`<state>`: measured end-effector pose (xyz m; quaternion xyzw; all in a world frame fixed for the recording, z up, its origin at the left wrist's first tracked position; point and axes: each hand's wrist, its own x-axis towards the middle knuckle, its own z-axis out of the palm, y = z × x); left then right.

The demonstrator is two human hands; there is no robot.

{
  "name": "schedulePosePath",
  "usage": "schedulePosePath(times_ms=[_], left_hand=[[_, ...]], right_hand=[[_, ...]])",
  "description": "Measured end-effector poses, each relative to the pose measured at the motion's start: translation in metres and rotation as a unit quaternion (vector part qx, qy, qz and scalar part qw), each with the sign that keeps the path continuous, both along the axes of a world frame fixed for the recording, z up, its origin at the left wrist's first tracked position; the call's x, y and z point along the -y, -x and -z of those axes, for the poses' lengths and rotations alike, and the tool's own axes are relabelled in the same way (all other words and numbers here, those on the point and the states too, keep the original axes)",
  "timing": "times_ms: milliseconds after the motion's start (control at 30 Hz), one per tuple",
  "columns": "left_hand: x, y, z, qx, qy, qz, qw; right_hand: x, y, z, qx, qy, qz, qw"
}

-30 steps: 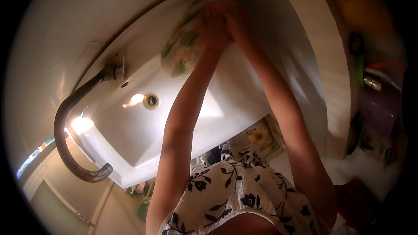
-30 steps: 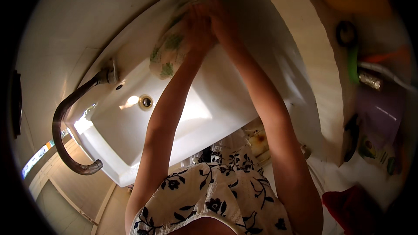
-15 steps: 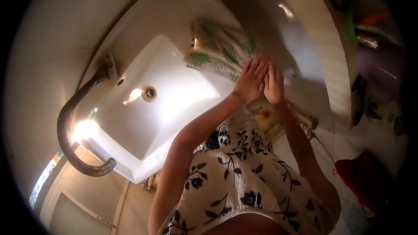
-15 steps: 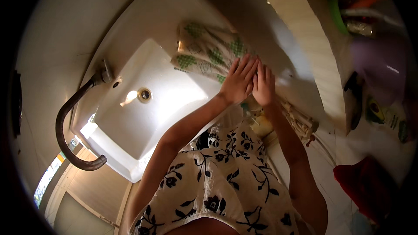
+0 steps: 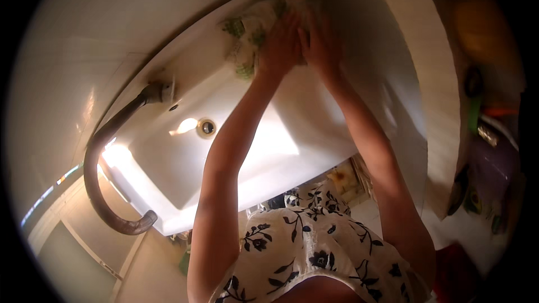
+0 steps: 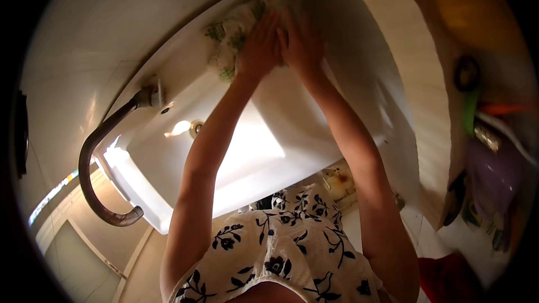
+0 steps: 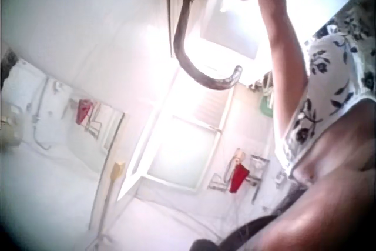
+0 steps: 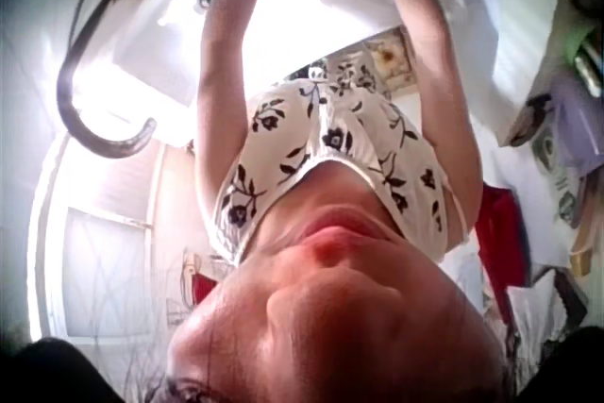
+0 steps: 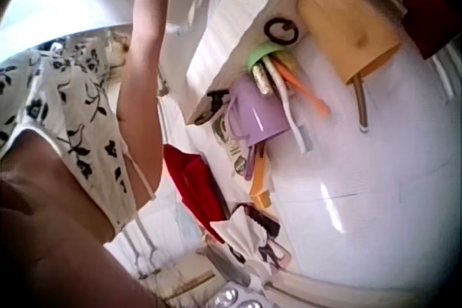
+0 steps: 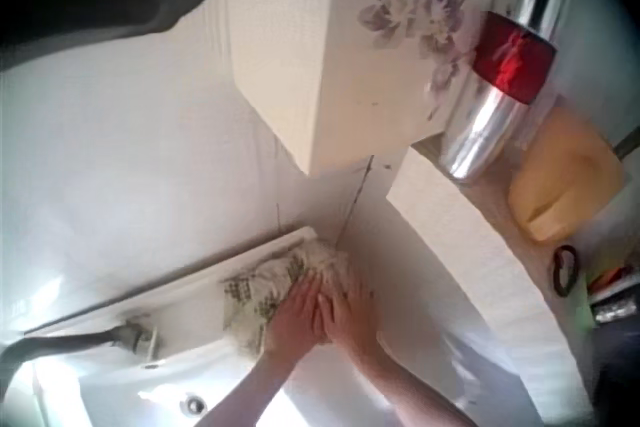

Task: The person wipes the surface of a sink with a cloth, rinses the cloth under a faucet, and then cleans a bottle of liquid soap and a mug by rinsing them and wiping them with the cloth.

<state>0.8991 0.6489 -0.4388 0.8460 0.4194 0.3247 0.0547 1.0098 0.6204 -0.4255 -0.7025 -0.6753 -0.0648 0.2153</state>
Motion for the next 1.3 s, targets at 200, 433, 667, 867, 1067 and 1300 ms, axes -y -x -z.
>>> schedulePosePath(times_ms=[200,433,667,867,1067,1300], left_hand=[[0.199,0.144,-0.181,0.028,0.109,-0.025,0.993],[0.492,0.331,-0.369,0.043,-0.011,-0.139,0.989],[0.541,0.303,-0.388,0.009,-0.104,-0.221,0.97],[0.579,0.269,-0.329,-0.006,-0.042,-0.12,0.992],[0.491,0.301,-0.389,0.004,-0.027,-0.121,0.992],[0.477,0.262,-0.341,-0.172,-0.098,-0.268,0.943]], right_hand=[[0.167,0.157,-0.167,0.109,-0.068,0.022,0.992],[0.464,0.335,-0.369,0.002,-0.065,-0.157,0.985],[0.502,0.317,-0.388,-0.085,-0.097,-0.166,0.978],[0.557,0.278,-0.322,0.036,-0.064,-0.061,0.995],[0.476,0.307,-0.388,0.099,-0.031,0.017,0.994],[0.451,0.266,-0.328,0.059,-0.084,-0.067,0.992]])
